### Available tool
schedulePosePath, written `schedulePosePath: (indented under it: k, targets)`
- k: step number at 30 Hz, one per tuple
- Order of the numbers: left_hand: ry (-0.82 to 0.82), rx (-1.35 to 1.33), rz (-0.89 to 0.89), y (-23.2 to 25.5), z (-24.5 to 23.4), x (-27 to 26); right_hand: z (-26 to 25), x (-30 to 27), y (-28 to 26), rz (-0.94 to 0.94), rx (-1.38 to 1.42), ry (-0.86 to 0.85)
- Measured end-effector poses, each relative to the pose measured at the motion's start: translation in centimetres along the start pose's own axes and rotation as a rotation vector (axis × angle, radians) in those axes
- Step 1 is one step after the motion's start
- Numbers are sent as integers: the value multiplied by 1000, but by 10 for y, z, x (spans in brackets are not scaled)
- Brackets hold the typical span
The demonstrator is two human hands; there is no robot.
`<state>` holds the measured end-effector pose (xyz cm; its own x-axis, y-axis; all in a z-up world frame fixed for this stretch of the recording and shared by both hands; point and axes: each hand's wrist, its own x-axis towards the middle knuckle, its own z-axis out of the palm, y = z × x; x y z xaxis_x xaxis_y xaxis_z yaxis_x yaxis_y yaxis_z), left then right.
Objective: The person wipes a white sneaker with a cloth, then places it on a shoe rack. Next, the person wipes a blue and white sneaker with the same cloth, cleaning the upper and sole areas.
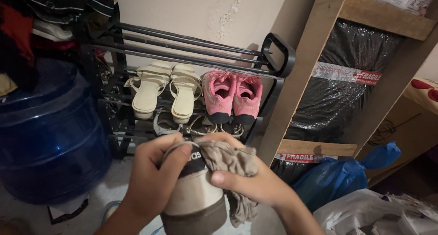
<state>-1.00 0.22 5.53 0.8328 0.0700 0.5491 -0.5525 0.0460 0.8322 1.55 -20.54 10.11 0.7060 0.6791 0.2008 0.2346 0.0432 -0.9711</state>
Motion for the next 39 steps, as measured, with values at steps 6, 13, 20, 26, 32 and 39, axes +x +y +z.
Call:
schedulePosePath:
  k: [6, 13, 20, 26, 32, 39]
  targets:
    - [117, -9, -111, 5, -8, -3, 3, 4, 6, 22, -90, 10]
    - [-409, 16, -470, 23, -19, -2, 7, 6, 26, -57, -97, 152]
    - [-4, 14, -304, 18, 2, -4, 10, -4, 9, -280, -388, 231]
    - [204, -60, -310, -1, 11, -3, 26, -19, -14, -526, -1203, 304]
    - [241, 159, -217, -8, 17, -6, 21, -10, -11, 421, -514, 454]
    - [250, 75, -159, -3, 18, 9, 32, -3, -41, -493, -1035, 255]
